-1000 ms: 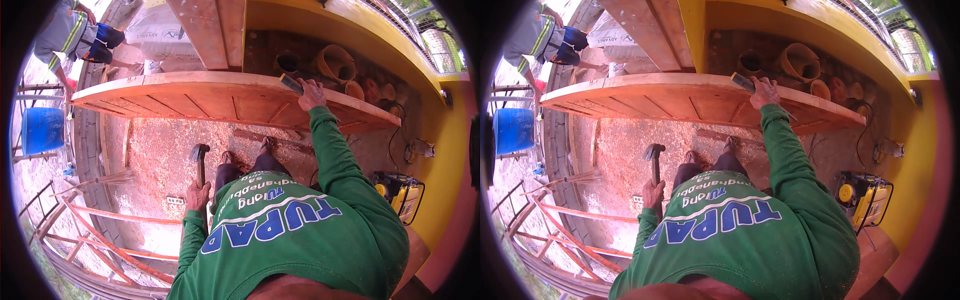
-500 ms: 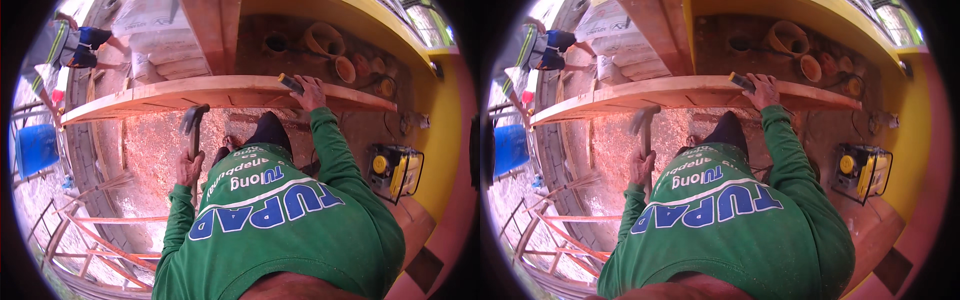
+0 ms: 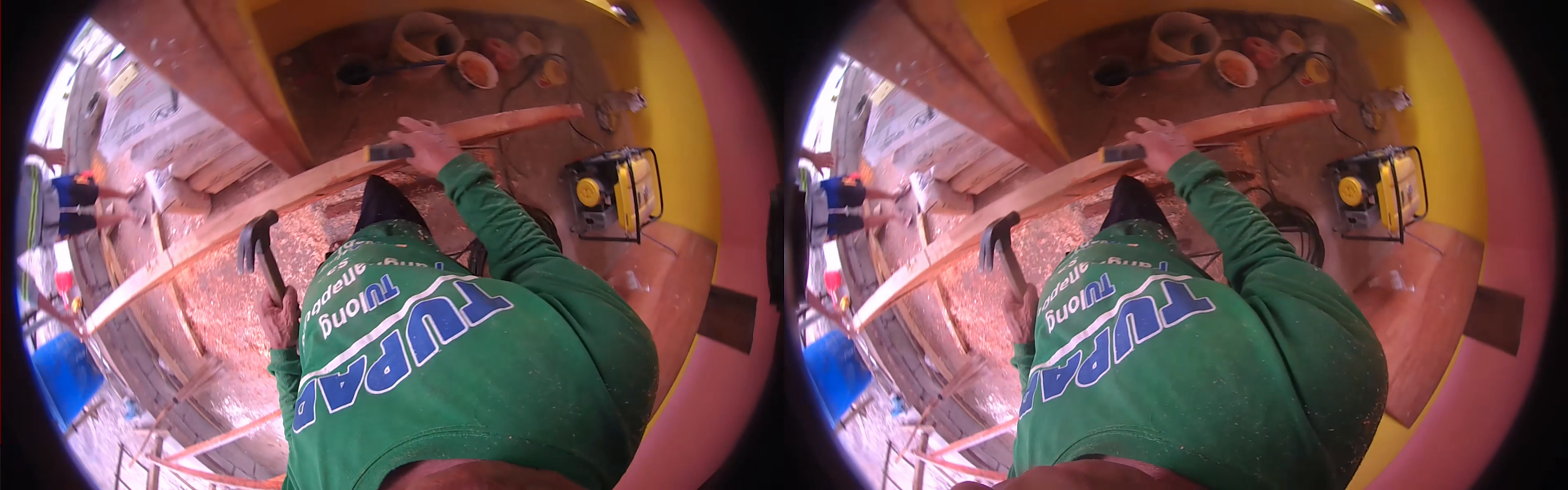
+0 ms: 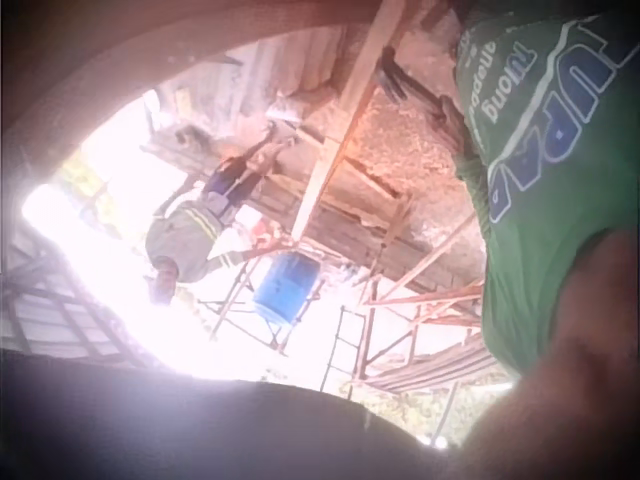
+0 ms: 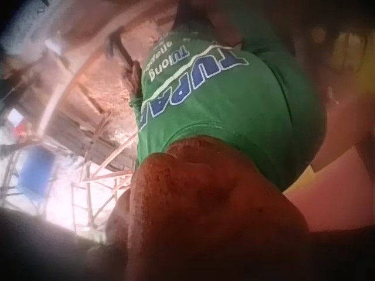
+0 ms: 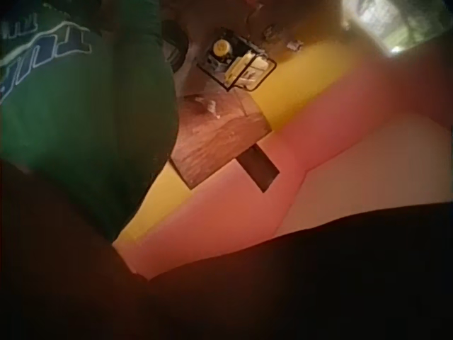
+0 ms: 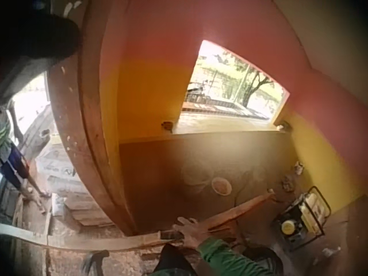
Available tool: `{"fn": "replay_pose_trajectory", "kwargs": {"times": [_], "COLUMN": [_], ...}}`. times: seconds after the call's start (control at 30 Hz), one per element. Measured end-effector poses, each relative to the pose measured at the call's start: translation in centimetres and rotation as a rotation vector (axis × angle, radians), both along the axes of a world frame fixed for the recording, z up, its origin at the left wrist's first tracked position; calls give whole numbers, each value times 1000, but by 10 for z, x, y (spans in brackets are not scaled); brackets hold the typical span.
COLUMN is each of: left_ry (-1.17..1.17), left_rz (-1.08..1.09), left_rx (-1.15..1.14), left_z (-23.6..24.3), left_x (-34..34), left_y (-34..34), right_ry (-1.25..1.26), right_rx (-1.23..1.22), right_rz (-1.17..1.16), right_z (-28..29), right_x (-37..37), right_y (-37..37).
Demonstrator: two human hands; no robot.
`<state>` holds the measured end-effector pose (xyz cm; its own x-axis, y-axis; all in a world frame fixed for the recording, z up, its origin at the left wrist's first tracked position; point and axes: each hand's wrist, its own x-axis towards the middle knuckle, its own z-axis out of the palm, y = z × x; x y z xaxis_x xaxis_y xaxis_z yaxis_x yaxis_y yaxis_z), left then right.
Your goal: The person uses a file on the edge of a wooden door, positions a metal hinge, and then uses a hammer and a chisel to carve a recess in a wooden post for the hinge installation.
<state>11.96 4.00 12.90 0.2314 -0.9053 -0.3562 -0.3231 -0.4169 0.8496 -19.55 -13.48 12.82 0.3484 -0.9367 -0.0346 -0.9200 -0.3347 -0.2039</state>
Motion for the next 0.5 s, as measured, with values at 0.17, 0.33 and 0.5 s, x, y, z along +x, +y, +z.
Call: {"fn": "replay_pose_trajectory", "kwargs": {"times": [0.17, 0.33, 0.5], "left_ry": [55, 157, 144], "left_rz": [-8, 19, 105], "left_rx": [-53, 1, -117], "left_z": [-3, -6, -6], "left_x": [-4, 1, 12], "left_y": [-1, 8, 22], "right_ry": [-154, -362, -263], "right_rx": [-23, -269, -179], "right_rz": [108, 292, 362], "right_z": [21, 2, -15], "right_x": [49, 99, 116], "right_y": [16, 32, 23]}}
